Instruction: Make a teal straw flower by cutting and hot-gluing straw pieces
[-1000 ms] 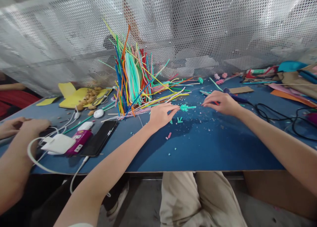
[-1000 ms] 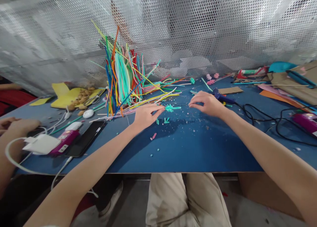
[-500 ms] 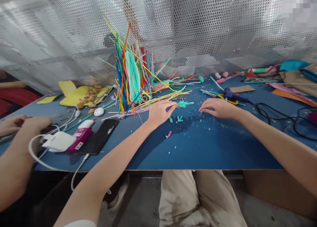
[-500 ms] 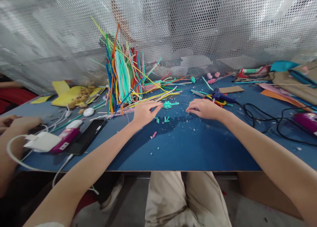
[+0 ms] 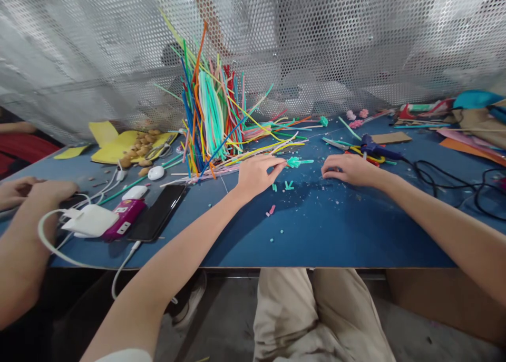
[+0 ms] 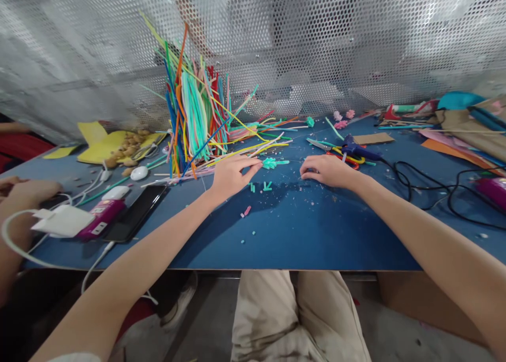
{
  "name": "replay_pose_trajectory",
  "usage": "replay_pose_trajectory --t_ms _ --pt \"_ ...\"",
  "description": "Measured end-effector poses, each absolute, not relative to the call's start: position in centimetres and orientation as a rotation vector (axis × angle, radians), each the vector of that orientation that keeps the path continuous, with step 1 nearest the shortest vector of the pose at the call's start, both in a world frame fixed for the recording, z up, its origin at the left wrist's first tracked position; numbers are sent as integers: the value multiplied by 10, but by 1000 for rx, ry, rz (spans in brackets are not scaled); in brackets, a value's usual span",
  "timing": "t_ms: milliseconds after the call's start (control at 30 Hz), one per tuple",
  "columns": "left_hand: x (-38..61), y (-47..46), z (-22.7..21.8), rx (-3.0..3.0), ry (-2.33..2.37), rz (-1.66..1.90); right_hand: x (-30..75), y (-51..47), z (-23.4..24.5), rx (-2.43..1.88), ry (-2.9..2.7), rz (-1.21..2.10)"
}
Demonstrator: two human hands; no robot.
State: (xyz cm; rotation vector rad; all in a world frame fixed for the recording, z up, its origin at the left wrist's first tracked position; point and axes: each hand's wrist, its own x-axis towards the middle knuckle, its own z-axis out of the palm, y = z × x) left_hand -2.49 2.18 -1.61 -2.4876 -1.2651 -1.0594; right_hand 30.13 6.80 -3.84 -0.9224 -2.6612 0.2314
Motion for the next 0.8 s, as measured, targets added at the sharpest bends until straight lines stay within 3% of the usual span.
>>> replay_pose_trajectory --t_ms 200,567,800 --pt "-25 22 -14 -2479 -1245 -1052 299 66 -35 -968 -2549 186" --pt "-25 22 -16 -2485 -1244 -1044 303 61 -30 -944 -2554 416" --pt "-26 21 -16 -2512 -1316 -1002 303 69 -37 -745 -2577 289"
